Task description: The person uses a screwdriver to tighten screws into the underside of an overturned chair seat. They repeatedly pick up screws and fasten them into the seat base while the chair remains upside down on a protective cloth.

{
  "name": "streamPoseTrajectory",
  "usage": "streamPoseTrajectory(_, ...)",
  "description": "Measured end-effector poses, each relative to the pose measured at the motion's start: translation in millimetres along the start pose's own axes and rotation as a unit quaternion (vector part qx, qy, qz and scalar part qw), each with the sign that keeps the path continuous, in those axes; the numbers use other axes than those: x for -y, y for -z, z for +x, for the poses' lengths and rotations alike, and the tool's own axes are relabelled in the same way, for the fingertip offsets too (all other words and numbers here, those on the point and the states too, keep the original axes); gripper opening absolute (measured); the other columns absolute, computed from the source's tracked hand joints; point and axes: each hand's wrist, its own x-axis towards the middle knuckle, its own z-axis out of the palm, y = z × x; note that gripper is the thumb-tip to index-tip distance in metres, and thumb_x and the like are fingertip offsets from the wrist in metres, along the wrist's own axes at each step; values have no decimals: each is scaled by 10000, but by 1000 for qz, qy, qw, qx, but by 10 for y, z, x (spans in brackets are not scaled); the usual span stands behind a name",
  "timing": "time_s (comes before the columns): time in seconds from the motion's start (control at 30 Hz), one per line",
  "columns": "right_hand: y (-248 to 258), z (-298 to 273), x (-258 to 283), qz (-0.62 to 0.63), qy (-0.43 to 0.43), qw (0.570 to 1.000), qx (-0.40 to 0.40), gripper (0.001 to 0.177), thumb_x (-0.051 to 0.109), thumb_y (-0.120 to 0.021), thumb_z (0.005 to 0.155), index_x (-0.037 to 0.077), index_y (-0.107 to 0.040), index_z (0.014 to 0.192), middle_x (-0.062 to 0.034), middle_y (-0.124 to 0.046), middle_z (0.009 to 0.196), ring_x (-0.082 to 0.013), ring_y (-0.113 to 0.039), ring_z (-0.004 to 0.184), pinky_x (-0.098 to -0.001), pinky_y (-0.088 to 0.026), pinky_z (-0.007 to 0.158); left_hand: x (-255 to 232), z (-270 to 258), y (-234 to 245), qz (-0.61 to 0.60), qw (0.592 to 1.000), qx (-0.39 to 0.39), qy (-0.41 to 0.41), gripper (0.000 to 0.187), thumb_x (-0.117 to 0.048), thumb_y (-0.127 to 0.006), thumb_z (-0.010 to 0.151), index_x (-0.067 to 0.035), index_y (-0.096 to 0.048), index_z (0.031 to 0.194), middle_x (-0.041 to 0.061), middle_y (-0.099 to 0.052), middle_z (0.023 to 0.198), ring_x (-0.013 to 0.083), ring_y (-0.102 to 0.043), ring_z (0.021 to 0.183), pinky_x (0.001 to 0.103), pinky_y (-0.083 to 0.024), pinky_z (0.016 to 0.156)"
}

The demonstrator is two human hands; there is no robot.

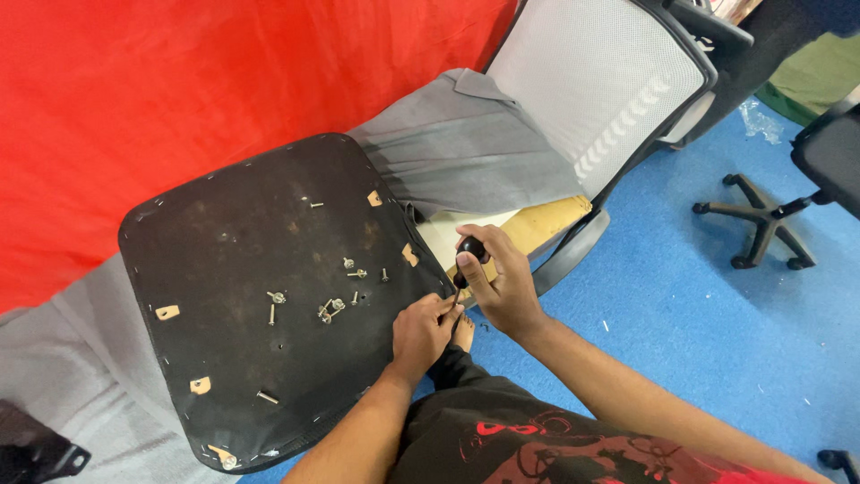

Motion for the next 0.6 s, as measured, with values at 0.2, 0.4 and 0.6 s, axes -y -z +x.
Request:
streamPoseTrajectory(0.2, -35, 2, -21, 1, 27, 998, -52, 289, 168, -741, 974, 79, -578, 1196, -60, -736, 1102, -157, -657, 935, -304, -506, 809, -24, 13, 26, -12, 1000, -6, -1, 235, -356, -706, 896, -210, -798, 1055, 38, -700, 814, 284, -686, 730, 410, -524, 654)
streamPoseTrajectory(0.4, 30, 22, 79, 37, 49, 997, -43, 265, 4, -607, 976, 32, -594, 1239, -138, -682, 1255, -223, -657, 1085, -355, -536, 934, -42, 16, 54, -27, 999, 10, 17, 231, -363, -712, 895, -215, -805, 1045, 40, -708, 820, 280, -690, 741, 396, -528, 667)
streamPoseTrajectory(0.6, -7, 56, 105, -58, 105, 990, -79, 251, 56, -763, 925, 43, -617, 1129, -108, -688, 1075, -258, -646, 1014, -365, -531, 896, -36, 26, 56, -15, 1000, 15, 22, 238, -367, -713, 886, -213, -801, 1044, 36, -703, 823, 268, -688, 748, 390, -532, 672)
